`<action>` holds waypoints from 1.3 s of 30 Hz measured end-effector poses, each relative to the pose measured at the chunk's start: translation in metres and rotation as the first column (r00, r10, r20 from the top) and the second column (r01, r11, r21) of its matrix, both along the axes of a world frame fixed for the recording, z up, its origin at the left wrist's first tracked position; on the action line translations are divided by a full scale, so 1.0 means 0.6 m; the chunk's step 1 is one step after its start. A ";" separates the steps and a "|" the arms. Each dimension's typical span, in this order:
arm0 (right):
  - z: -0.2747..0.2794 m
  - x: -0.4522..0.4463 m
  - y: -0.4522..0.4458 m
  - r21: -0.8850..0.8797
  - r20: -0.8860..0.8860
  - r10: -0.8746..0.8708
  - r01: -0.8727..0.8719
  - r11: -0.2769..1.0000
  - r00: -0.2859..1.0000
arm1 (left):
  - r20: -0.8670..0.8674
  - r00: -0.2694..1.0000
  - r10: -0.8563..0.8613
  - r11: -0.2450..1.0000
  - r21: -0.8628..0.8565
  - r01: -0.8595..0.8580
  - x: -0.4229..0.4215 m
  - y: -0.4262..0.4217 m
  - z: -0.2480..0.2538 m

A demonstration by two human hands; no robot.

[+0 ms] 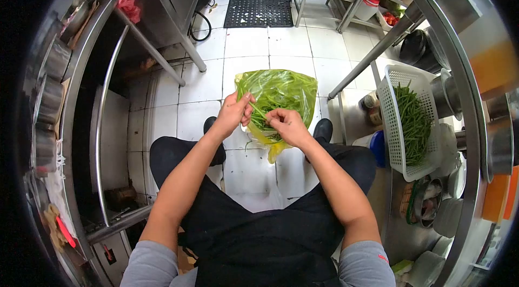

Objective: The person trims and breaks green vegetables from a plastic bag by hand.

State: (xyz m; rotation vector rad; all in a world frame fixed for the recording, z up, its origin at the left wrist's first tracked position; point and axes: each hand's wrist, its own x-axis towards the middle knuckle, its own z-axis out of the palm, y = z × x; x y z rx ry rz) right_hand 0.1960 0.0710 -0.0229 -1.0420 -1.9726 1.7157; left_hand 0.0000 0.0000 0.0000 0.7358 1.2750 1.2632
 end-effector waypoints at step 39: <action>0.014 0.014 -0.016 0.626 0.507 -0.002 -0.366 0.688 0.862 | -0.312 0.930 -0.196 0.976 -0.156 0.153 -0.008 -0.011 0.004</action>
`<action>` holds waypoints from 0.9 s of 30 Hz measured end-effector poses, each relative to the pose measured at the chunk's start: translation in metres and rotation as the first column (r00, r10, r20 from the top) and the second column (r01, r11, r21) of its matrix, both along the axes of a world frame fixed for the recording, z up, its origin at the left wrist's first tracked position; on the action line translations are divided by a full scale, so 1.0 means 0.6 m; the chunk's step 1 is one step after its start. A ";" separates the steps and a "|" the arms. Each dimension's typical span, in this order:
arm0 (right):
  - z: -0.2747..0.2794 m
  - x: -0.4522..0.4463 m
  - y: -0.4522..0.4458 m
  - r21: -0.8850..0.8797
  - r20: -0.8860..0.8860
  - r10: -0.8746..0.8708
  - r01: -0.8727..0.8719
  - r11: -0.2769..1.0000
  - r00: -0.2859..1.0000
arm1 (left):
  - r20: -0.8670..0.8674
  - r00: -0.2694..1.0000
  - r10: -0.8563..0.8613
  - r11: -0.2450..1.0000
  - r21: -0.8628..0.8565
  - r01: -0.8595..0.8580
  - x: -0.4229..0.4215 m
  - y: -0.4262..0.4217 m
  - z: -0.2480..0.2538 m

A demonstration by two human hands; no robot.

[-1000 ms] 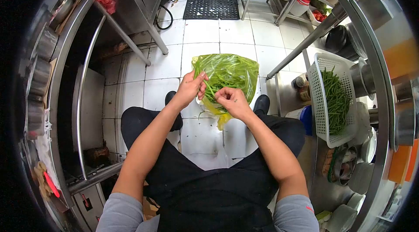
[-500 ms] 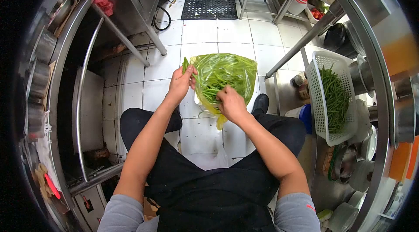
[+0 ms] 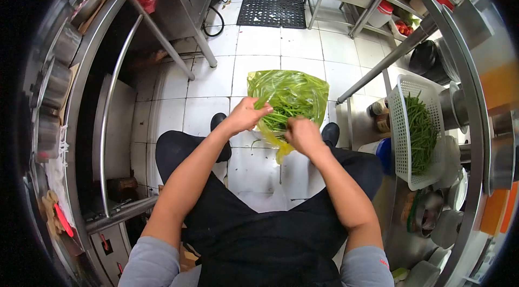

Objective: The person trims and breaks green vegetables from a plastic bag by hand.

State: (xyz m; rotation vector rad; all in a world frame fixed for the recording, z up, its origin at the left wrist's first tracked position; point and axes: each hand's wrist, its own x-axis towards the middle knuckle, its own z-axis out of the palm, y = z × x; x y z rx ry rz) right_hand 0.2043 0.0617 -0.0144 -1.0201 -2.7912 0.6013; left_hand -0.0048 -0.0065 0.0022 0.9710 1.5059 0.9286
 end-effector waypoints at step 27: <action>0.020 -0.008 0.037 -0.285 -0.411 -0.274 0.163 0.944 0.870 | -0.104 0.980 -0.172 0.983 0.042 0.177 0.018 0.002 -0.006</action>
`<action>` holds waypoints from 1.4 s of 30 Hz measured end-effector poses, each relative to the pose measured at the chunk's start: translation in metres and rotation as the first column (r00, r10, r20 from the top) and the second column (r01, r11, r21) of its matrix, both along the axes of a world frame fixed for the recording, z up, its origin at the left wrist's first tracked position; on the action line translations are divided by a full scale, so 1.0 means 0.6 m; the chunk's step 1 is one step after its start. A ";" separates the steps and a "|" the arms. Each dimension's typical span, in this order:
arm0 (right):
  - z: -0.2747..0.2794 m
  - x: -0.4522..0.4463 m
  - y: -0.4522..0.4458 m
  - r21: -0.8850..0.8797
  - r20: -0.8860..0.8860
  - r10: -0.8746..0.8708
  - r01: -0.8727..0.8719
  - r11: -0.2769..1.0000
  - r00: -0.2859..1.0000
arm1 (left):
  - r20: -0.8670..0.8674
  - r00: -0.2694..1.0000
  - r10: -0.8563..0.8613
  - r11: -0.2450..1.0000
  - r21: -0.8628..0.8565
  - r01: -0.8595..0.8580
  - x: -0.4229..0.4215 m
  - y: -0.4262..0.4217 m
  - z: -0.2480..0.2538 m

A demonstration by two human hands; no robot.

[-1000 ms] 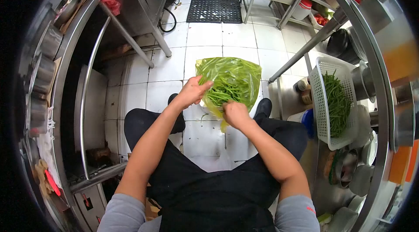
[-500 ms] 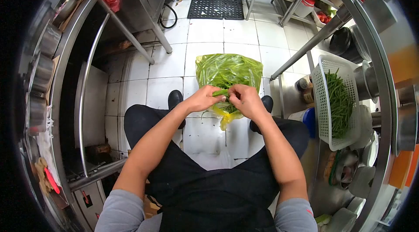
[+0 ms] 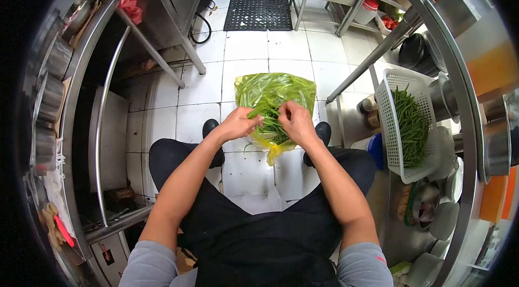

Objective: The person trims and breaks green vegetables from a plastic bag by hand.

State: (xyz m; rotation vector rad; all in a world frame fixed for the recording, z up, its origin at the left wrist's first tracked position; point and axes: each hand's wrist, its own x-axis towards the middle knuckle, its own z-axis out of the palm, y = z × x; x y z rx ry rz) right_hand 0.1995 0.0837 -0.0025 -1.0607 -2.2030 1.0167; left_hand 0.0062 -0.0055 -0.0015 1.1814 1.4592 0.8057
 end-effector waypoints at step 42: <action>0.055 0.027 -0.024 0.066 0.147 0.067 -0.077 0.995 0.987 | -0.364 0.930 -0.041 0.919 0.352 0.179 0.042 0.006 -0.035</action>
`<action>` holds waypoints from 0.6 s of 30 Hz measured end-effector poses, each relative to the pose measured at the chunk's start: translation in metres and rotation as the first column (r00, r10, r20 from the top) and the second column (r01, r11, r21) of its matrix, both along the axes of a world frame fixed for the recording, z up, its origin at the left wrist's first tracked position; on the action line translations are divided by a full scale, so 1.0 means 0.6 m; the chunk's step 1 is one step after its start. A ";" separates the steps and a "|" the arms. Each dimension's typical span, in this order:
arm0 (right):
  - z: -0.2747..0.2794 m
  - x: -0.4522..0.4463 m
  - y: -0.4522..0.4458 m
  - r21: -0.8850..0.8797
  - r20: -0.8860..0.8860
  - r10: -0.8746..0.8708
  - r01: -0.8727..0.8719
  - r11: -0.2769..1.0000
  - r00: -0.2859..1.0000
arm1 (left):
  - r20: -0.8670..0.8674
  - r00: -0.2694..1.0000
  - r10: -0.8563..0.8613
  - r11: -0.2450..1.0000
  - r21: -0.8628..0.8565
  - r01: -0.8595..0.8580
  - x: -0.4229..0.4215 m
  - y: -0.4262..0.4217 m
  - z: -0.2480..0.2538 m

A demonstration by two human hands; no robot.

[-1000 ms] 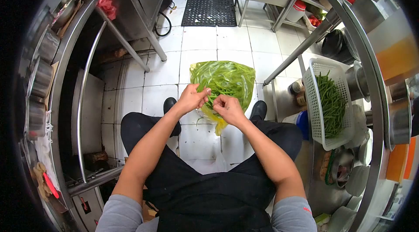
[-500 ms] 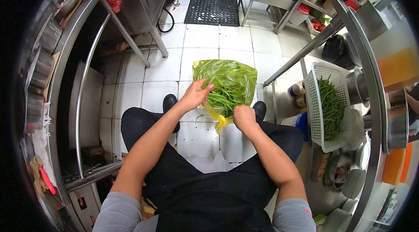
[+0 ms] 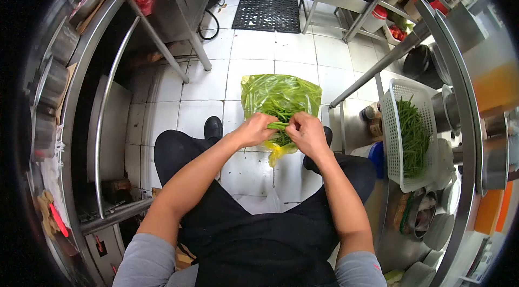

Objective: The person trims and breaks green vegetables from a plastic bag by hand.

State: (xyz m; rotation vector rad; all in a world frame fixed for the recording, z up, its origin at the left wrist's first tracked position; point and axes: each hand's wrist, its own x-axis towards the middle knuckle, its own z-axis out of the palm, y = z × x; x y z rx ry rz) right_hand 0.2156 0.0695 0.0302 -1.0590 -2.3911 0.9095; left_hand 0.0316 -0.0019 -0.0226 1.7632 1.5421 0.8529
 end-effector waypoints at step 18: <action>-0.081 -0.015 -0.005 -0.608 -0.271 -0.021 -0.154 0.778 0.962 | 0.627 0.690 0.360 0.890 -0.454 -0.052 -0.031 0.003 0.021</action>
